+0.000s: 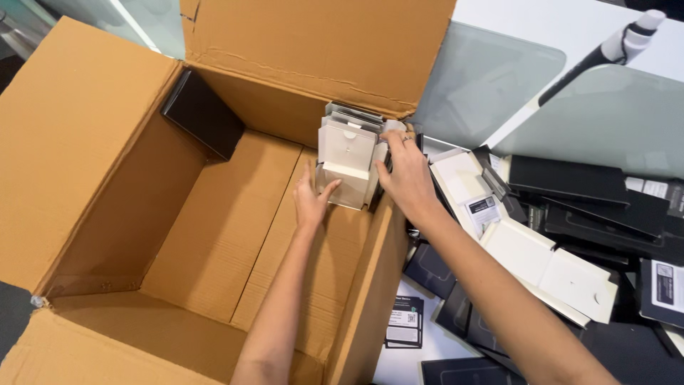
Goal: The person picks up small white boxes from a pile on a table, opens them to reveal black rectangular items inside, and places the white boxes into a large cardboard shipping box. The person repeats this process, handling the boxes and their contents by hand.
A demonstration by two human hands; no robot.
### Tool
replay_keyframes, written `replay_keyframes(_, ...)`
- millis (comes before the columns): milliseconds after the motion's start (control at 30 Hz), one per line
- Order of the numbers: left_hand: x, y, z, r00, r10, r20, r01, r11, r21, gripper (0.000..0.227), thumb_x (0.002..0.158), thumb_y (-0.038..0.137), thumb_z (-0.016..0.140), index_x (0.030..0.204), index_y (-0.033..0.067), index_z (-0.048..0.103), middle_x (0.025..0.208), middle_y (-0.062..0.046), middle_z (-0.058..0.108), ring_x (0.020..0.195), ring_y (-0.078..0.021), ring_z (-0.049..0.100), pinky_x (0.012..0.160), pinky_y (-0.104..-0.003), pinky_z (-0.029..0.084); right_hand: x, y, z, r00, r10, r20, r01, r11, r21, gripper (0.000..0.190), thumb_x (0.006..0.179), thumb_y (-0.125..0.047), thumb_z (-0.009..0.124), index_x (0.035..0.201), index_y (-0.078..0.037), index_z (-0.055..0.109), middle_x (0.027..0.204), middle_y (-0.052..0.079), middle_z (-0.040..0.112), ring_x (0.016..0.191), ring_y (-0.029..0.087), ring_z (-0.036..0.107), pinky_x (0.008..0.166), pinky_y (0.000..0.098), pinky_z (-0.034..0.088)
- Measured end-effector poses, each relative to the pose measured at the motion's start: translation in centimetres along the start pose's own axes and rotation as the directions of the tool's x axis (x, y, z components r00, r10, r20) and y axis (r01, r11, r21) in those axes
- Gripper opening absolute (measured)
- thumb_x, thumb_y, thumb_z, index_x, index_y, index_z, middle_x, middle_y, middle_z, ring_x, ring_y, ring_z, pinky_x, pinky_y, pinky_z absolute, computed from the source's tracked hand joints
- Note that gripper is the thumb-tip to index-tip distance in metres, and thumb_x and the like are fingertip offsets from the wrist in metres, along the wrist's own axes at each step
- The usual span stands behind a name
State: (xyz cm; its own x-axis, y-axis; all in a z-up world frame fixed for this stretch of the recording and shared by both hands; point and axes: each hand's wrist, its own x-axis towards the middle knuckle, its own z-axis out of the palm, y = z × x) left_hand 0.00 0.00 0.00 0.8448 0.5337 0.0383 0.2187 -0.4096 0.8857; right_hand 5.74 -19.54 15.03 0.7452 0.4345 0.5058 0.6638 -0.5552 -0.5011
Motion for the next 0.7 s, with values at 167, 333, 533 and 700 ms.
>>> replay_keyframes(167, -2.7, 5.1, -1.7, 0.958, 0.148, -0.244, -0.153, 0.988, -0.004, 0.138, 0.071, 0.046, 0.094, 0.163, 0.0000, 0.002, 0.158, -0.035, 0.020, 0.148, -0.0477, 0.026, 0.118, -0.052, 0.029, -4.4, -1.6, -3.3, 0.983, 0.121, -0.137, -0.095, 0.979, 0.180, 0.035, 0.088, -0.006, 0.078, 0.119, 0.003, 0.064, 0.135, 0.024, 0.062, 0.107, 0.034, 0.070, 0.085, 0.0360, 0.060)
replay_keyframes(333, -6.5, 13.6, -3.1, 0.865, 0.425, -0.267, -0.445, 0.895, -0.016, 0.125, 0.085, 0.043, 0.089, 0.165, 0.0024, 0.002, 0.170, -0.031, 0.009, 0.157, -0.0466, 0.013, 0.126, -0.054, 0.021, -13.8, 1.3, -8.6, 0.932, 0.308, -0.191, -0.275, 0.944, 0.180, 0.027, 0.090, -0.009, 0.077, 0.114, 0.003, 0.070, 0.130, 0.021, 0.067, 0.107, 0.030, 0.072, 0.085, 0.0335, 0.062)
replay_keyframes(533, -11.3, 21.0, 2.1, 0.774, 0.632, -0.040, -0.634, 0.773, -0.040, 0.078, 0.097, 0.027, 0.079, 0.159, 0.0063, 0.037, 0.170, -0.018, 0.031, 0.158, -0.0431, 0.027, 0.131, -0.053, 0.024, -24.9, 9.6, -16.2, 0.846, 0.527, -0.083, -0.533, 0.841, -0.091, 0.021, 0.093, -0.019, 0.074, 0.106, -0.002, 0.075, 0.104, 0.016, 0.076, 0.095, 0.029, 0.074, 0.085, 0.0362, 0.059)
replay_keyframes(700, -16.2, 22.5, 8.7, 0.715, 0.666, 0.212, -0.657, 0.744, -0.122, 0.070, 0.091, 0.025, 0.077, 0.151, 0.0078, 0.044, 0.163, -0.022, 0.035, 0.148, -0.0488, 0.031, 0.123, -0.055, 0.025, -30.3, 14.0, -18.9, 0.888, 0.457, -0.053, -0.457, 0.865, -0.207, 0.027, 0.090, -0.022, 0.075, 0.107, -0.001, 0.075, 0.108, 0.020, 0.074, 0.098, 0.036, 0.071, 0.088, 0.0427, 0.056)
